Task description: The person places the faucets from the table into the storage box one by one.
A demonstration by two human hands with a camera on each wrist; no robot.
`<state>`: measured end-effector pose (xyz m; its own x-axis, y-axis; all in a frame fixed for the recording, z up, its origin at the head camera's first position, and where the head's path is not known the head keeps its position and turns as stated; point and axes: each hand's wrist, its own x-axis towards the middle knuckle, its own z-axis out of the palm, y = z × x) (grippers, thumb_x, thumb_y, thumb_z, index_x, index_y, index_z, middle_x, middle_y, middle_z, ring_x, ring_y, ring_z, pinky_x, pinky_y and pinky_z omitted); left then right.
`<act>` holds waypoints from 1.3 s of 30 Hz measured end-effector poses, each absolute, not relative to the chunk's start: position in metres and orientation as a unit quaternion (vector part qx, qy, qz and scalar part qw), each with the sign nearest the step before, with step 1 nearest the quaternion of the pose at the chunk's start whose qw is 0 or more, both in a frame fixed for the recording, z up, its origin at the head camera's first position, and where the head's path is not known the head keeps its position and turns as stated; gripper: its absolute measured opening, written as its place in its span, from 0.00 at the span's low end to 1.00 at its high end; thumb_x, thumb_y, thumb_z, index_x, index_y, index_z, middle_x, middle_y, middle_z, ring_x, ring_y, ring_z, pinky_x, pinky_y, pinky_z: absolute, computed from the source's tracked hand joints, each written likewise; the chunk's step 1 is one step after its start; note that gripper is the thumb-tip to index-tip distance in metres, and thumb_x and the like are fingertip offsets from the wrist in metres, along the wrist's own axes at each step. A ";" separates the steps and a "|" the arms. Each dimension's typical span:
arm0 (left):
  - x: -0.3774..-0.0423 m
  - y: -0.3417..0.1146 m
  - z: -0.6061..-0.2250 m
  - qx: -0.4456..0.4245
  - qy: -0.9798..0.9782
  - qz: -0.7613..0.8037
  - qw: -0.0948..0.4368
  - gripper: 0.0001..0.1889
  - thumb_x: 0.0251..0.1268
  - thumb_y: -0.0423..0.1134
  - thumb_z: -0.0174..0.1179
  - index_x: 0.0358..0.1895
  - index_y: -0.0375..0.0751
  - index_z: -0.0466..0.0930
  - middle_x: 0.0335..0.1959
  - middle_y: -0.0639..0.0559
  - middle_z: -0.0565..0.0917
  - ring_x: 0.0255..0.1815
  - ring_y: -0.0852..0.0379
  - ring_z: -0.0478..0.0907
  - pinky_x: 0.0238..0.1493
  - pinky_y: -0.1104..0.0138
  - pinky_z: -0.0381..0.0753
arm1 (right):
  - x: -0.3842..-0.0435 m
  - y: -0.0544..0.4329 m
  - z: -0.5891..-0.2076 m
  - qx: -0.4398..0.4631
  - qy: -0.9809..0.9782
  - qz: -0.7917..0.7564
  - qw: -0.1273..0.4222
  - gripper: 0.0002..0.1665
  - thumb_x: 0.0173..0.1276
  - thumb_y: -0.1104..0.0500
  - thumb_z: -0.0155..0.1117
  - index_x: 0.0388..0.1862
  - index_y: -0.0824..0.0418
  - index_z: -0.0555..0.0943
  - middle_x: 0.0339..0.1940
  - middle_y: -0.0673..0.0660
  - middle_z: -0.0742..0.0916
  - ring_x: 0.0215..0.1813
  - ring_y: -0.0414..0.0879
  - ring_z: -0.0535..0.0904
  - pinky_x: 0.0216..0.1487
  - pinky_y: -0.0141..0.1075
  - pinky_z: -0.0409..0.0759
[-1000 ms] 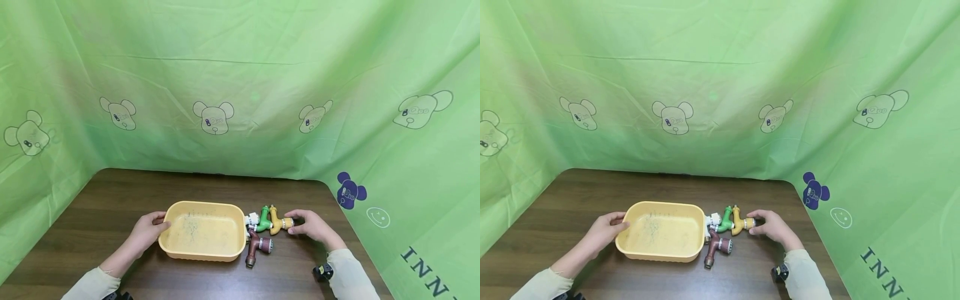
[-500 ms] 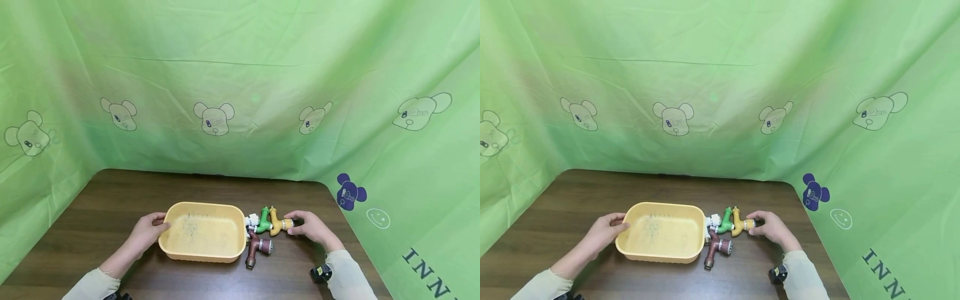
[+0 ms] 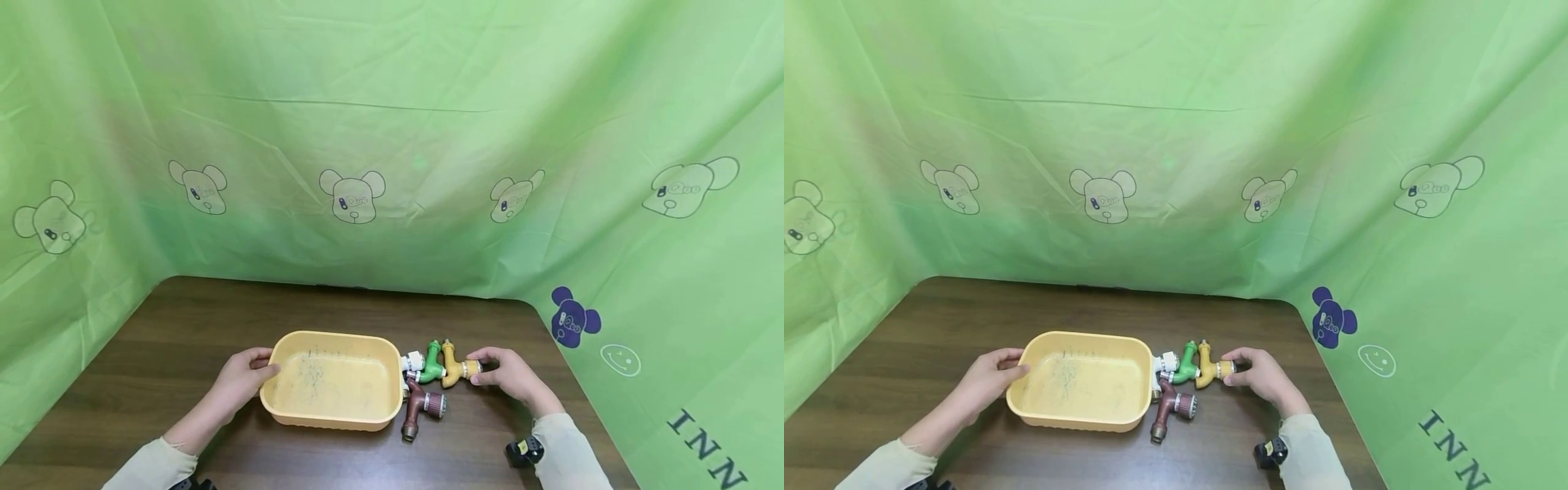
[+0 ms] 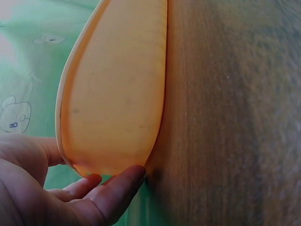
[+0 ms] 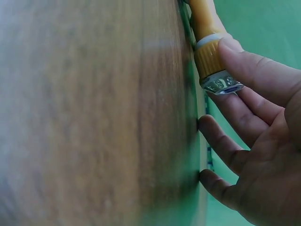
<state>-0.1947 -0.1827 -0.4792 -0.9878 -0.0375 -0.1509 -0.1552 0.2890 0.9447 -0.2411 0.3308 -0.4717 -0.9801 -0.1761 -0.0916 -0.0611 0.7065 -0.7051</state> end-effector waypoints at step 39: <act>-0.194 -0.184 -0.481 -0.062 0.800 0.595 0.051 0.23 0.71 0.33 0.62 0.64 0.23 0.73 0.52 0.32 0.81 0.44 0.51 0.84 0.38 0.59 0.90 | -0.231 0.324 -0.453 -0.056 0.870 -0.490 0.028 0.30 0.59 0.58 0.80 0.60 0.63 0.83 0.51 0.60 0.88 0.52 0.51 0.83 0.47 0.33 0.83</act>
<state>-0.1944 -0.1837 -0.4808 -0.9872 -0.0389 -0.1545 -0.1592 0.2846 0.9453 -0.2314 0.3241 -0.4529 -0.9922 -0.1247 0.0055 -0.0694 0.5140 -0.8550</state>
